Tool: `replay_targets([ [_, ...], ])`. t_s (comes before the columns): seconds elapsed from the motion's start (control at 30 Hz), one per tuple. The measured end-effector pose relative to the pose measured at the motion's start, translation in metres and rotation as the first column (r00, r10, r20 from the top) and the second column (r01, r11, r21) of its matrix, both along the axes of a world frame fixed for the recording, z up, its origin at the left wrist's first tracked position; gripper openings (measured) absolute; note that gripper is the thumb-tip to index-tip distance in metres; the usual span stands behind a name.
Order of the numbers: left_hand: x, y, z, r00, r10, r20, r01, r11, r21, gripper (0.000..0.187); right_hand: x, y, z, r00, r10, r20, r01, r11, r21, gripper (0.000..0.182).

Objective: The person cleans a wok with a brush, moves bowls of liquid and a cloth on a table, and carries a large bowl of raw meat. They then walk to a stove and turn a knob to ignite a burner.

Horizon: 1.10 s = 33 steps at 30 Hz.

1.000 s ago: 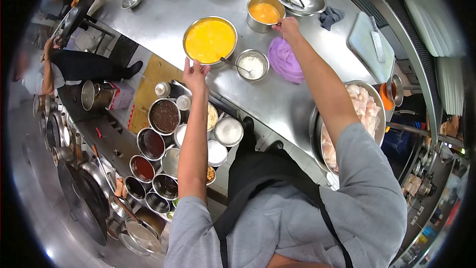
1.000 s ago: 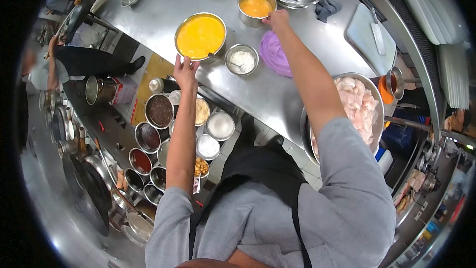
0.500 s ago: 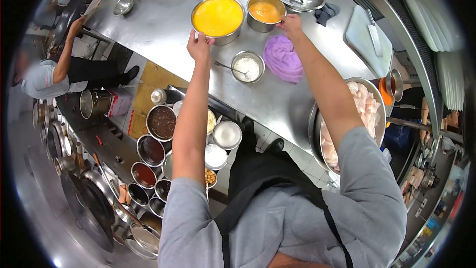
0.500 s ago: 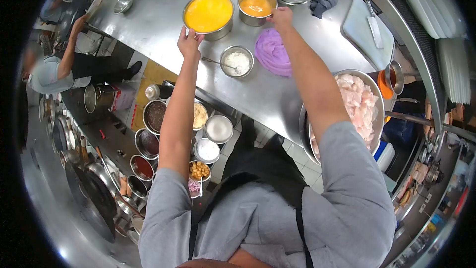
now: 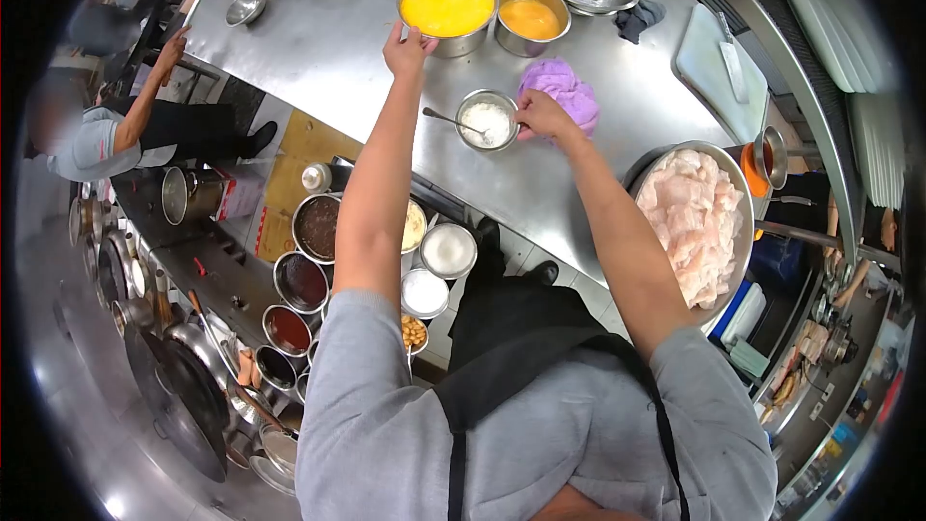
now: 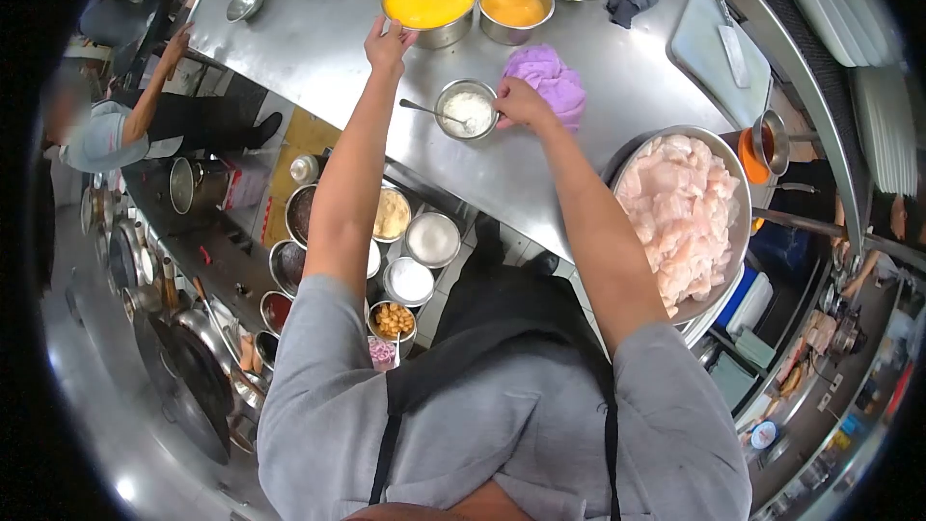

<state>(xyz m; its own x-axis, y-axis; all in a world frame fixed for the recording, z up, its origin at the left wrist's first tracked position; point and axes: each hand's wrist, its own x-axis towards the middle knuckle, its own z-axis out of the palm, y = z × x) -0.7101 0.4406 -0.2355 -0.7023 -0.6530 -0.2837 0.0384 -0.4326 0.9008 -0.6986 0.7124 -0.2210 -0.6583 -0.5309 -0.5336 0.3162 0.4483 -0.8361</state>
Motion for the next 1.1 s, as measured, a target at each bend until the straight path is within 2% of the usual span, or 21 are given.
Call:
replay_targets([
  [0.1, 0.007, -0.004, -0.001, 0.991, -0.121, -0.054, 0.125, 0.989, 0.082, 0.057, 0.003, -0.001, -0.002, 0.992, -0.105, 0.073, 0.106, 0.994, 0.0, 0.019],
  [0.17, 0.028, -0.005, -0.008, 0.993, -0.058, -0.106, 0.066, 0.996, 0.067, 0.051, 0.0, -0.005, -0.004, 0.951, -0.296, 0.086, 0.302, 0.95, -0.076, 0.018],
  [0.2, 0.039, 0.0, -0.013, 0.997, 0.034, -0.063, -0.03, 0.998, 0.058, 0.046, -0.009, -0.003, -0.017, 0.954, -0.287, 0.089, 0.294, 0.952, -0.086, 0.018],
  [0.23, 0.053, 0.013, -0.019, 0.991, 0.129, -0.019, -0.128, 0.991, 0.046, 0.041, -0.02, 0.004, -0.038, 0.971, -0.135, -0.198, 0.136, 0.991, -0.01, 0.018],
  [0.27, 0.069, 0.028, -0.022, 0.981, 0.196, -0.003, -0.195, 0.977, 0.083, 0.035, -0.026, 0.006, -0.049, 0.888, 0.049, -0.456, -0.001, 0.995, 0.104, 0.019],
  [0.3, 0.087, 0.044, -0.024, 0.977, 0.209, 0.051, -0.213, 0.974, 0.082, 0.036, -0.023, 0.004, -0.045, 0.954, -0.244, -0.175, 0.229, 0.968, -0.101, 0.025],
  [0.37, 0.121, 0.084, -0.026, 0.968, 0.198, 0.152, -0.205, 0.978, 0.033, 0.036, -0.02, 0.008, -0.038, 0.643, -0.319, -0.696, 0.554, 0.821, 0.135, 0.034],
  [0.4, 0.139, 0.106, -0.027, 0.979, 0.162, 0.123, -0.169, 0.984, 0.049, 0.034, -0.01, 0.011, -0.035, 0.649, -0.312, -0.694, 0.543, 0.829, 0.134, 0.034],
  [0.43, 0.152, 0.124, -0.041, 0.981, 0.085, 0.175, -0.084, 0.996, -0.014, 0.033, 0.005, 0.016, -0.031, 0.396, -0.027, -0.918, 0.654, 0.71, 0.262, 0.038],
  [0.47, 0.166, 0.144, -0.035, 0.981, 0.003, 0.194, 0.001, 1.0, -0.023, 0.035, 0.016, 0.02, -0.029, 0.124, 0.32, -0.939, 0.783, 0.55, 0.29, 0.042],
  [0.5, 0.179, 0.162, -0.028, 0.974, -0.079, 0.212, 0.087, 0.996, -0.029, 0.037, 0.02, 0.025, -0.03, 0.119, 0.315, -0.942, 0.781, 0.555, 0.285, 0.042],
  [0.57, 0.192, 0.178, -0.018, 0.837, -0.321, 0.443, 0.489, 0.803, -0.341, 0.054, 0.027, 0.034, -0.036, 0.489, 0.33, -0.807, 0.513, 0.639, 0.573, 0.049],
  [0.6, 0.192, 0.18, -0.013, 0.844, -0.311, 0.438, 0.478, 0.805, -0.35, 0.054, 0.03, 0.027, -0.032, 0.479, 0.33, -0.813, 0.512, 0.647, 0.564, 0.049],
  [0.67, 0.196, 0.185, -0.004, 0.875, -0.251, 0.414, 0.477, 0.298, -0.827, 0.069, 0.041, 0.014, -0.028, 0.772, 0.29, -0.565, 0.266, 0.66, 0.702, 0.048],
  [0.7, 0.193, 0.182, -0.004, 0.878, -0.244, 0.412, 0.472, 0.298, -0.829, 0.069, 0.036, 0.008, -0.029, 0.768, 0.294, -0.569, 0.264, 0.664, 0.699, 0.048],
  [0.77, 0.185, 0.174, -0.004, 0.865, -0.295, 0.406, 0.475, 0.219, -0.852, 0.073, 0.025, -0.002, -0.032, 0.844, 0.525, -0.11, -0.387, 0.739, 0.552, 0.041],
  [0.8, 0.184, 0.17, -0.006, 0.864, -0.295, 0.408, 0.476, 0.218, -0.852, 0.073, 0.025, -0.007, -0.015, 0.844, 0.525, -0.11, -0.388, 0.739, 0.551, 0.041],
  [0.87, 0.182, 0.153, -0.013, 0.799, -0.322, 0.507, 0.483, -0.159, -0.861, 0.064, 0.021, -0.025, 0.051, 0.767, 0.63, -0.122, -0.4, 0.619, 0.676, 0.035],
  [0.9, 0.181, 0.146, -0.015, 0.798, -0.322, 0.51, 0.485, -0.161, -0.86, 0.064, 0.018, -0.023, 0.057, 0.768, 0.628, -0.122, -0.401, 0.621, 0.673, 0.035],
  [0.97, 0.17, 0.132, -0.018, 0.767, -0.204, 0.608, 0.539, -0.308, -0.784, 0.055, 0.002, -0.013, 0.07, 0.685, 0.595, -0.421, -0.361, 0.779, 0.512, 0.038],
  [1.1, 0.143, 0.031, -0.06, 0.797, 0.126, 0.591, 0.602, -0.086, -0.793, 0.05, 0.026, 0.022, 0.182, 0.791, 0.473, -0.387, -0.42, 0.881, 0.217, 0.04],
])
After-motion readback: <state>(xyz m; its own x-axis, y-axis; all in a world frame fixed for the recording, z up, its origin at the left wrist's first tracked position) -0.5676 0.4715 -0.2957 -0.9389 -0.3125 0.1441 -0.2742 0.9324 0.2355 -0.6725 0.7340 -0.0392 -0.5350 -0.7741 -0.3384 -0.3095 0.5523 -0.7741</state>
